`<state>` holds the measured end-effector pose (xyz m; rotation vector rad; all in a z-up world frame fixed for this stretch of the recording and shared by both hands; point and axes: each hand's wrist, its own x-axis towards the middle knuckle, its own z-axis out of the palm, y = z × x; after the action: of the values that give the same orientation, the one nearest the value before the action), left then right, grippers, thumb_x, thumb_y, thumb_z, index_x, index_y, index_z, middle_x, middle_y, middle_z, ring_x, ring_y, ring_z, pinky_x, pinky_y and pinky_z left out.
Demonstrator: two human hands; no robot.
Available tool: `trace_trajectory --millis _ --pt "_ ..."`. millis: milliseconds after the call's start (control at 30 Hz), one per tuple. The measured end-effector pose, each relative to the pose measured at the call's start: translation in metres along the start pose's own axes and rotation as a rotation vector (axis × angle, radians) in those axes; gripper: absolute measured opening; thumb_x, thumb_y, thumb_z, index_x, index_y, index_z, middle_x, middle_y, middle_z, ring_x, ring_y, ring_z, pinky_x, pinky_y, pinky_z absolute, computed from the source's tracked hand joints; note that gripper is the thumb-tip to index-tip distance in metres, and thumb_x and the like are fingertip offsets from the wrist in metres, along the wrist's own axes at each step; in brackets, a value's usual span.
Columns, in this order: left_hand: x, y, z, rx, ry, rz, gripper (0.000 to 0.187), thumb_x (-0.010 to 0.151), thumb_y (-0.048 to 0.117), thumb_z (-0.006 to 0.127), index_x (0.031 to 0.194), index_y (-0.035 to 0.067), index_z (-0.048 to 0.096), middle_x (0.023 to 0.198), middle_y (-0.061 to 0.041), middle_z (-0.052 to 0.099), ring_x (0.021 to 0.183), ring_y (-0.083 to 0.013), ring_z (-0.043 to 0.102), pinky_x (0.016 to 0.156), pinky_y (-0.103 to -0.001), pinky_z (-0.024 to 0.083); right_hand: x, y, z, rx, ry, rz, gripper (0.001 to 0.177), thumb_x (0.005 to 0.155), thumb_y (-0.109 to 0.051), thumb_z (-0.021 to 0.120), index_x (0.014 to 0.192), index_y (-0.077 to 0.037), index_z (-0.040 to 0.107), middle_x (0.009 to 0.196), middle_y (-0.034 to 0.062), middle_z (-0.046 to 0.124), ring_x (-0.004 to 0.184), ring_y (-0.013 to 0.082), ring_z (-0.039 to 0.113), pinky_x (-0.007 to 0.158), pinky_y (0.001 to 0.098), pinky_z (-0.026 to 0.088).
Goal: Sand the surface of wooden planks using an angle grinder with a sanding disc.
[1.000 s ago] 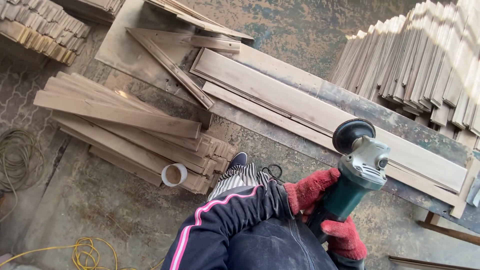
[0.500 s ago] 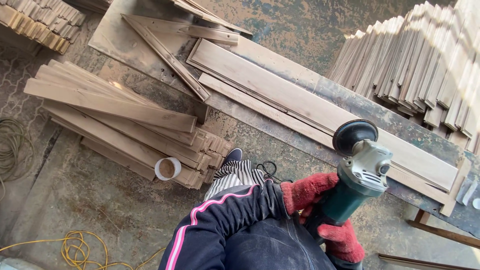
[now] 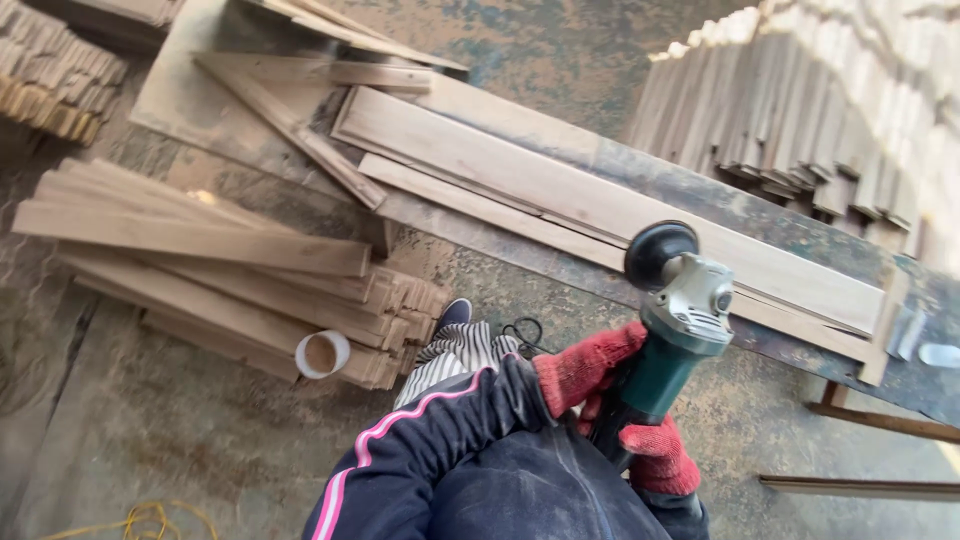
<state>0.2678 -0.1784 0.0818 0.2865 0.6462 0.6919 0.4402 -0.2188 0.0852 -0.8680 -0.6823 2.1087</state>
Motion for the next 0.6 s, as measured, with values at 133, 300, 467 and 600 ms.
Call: trace_trajectory --millis 133,300,467,600 --pt "-0.018 0.008 0.020 0.083 0.064 0.136 0.038 0.101 0.041 0.065 0.127 0.014 0.066 0.066 -0.018 0.066 0.032 -0.0269 0.058 0.021 -0.036 0.049 -0.007 -0.009 0.003 -0.006 -0.117 -0.033 0.071 0.063 -0.008 0.085 0.127 0.005 0.058 0.099 0.0258 0.071 0.085 0.0402 0.069 0.077 0.0490 0.054" --pt "-0.019 0.024 0.013 0.156 -0.095 0.052 0.056 0.094 0.057 0.058 0.114 0.005 0.063 0.067 -0.006 0.056 0.036 -0.0162 0.046 0.025 -0.028 0.036 -0.003 -0.008 0.016 -0.011 -0.151 -0.036 0.073 0.062 -0.008 0.089 0.127 0.005 0.059 0.099 0.0257 0.072 0.086 0.0388 0.068 0.078 0.0469 0.053" --pt "0.000 0.005 0.005 -0.227 -0.257 0.129 0.046 0.107 0.040 0.059 0.134 0.003 0.060 0.120 -0.012 0.070 0.104 -0.0210 0.066 0.095 -0.035 0.053 -0.005 -0.002 0.031 -0.009 -0.011 -0.062 0.070 0.058 -0.004 0.081 0.124 0.005 0.059 0.095 0.0232 0.072 0.083 0.0361 0.068 0.076 0.0467 0.053" --pt "0.012 -0.010 -0.011 -0.351 -0.311 0.040 0.057 0.104 0.052 0.059 0.131 0.003 0.063 0.120 -0.014 0.069 0.103 -0.0239 0.065 0.099 -0.037 0.050 -0.004 0.001 0.032 -0.011 0.106 -0.073 0.089 0.053 0.003 0.081 0.137 0.001 0.054 0.113 0.0204 0.070 0.099 0.0350 0.065 0.088 0.0478 0.049"
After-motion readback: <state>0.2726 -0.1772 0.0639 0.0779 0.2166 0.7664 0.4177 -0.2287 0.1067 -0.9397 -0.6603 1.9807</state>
